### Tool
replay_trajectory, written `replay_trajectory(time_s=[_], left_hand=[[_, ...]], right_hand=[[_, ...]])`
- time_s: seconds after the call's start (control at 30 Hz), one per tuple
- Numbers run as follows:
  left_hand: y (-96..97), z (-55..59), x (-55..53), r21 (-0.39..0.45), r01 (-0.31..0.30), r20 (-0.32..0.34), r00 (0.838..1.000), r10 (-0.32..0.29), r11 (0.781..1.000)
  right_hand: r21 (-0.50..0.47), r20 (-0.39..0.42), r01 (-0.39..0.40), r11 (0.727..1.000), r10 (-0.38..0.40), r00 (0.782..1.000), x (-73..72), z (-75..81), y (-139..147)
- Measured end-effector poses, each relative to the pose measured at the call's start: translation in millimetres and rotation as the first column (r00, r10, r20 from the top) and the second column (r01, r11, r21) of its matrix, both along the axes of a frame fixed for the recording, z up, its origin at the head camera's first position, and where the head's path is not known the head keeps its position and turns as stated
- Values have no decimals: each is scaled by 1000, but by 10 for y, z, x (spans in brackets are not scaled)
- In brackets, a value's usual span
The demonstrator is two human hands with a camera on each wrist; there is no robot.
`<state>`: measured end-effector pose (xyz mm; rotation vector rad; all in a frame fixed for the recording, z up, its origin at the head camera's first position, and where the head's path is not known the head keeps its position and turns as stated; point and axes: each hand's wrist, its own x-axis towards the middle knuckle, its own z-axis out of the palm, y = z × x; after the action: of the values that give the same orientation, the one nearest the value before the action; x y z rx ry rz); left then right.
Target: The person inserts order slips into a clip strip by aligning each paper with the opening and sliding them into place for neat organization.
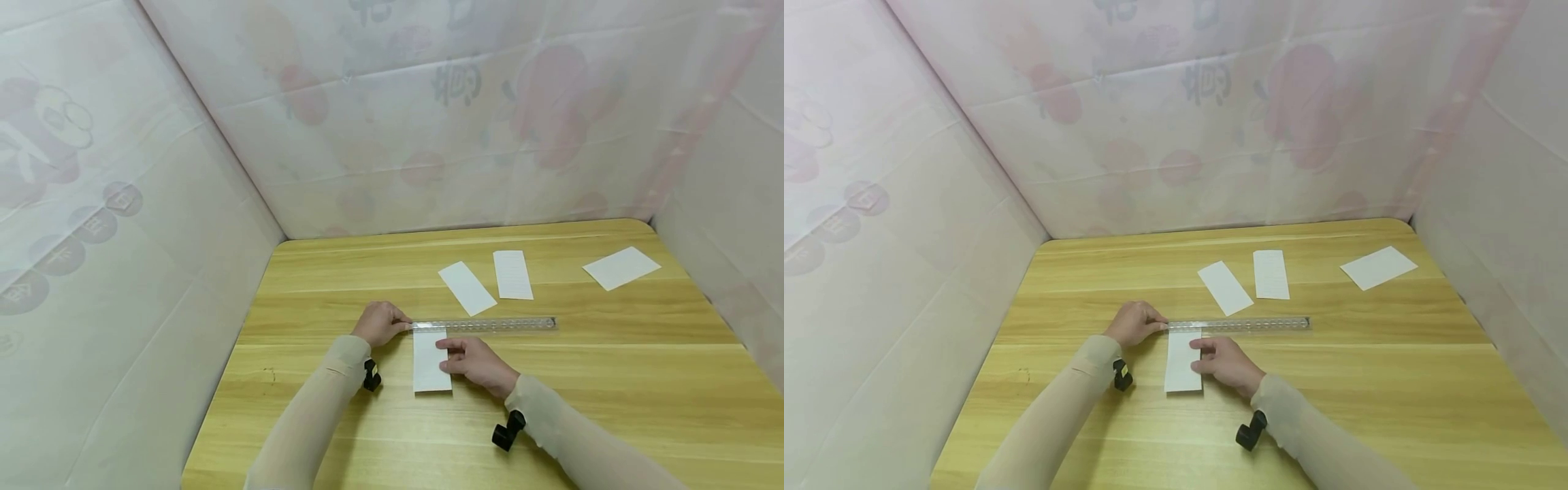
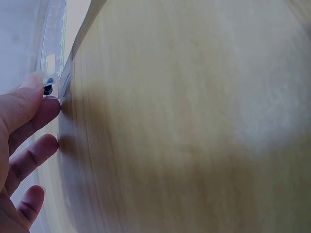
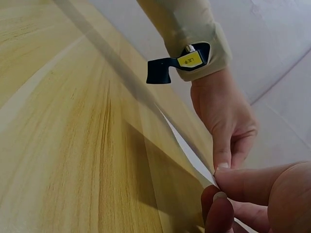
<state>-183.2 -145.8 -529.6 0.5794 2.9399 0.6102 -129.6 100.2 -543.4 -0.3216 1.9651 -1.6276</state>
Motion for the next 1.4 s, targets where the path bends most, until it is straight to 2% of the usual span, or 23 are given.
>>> replay_trajectory(time_s=[0.3,0.63,0.97,1.4], left_hand=[[7,8,3,11,-1,0,1000,1,1000],[4,29,19,2,-8,-4,1000,8,1000],[3,45,27,-23,-4,-4,1000,4,1000],[15,8,18,-13,-12,-7,1000,12,1000]], right_hand=[[14,-5,23,1000,-23,1000,-11,1,-12],[8,2,6,1000,-6,1000,13,75,11],[43,-17,9,999,-8,1000,-28,-15,-18],[58,-20,33,998,-32,999,-12,-21,-9]])
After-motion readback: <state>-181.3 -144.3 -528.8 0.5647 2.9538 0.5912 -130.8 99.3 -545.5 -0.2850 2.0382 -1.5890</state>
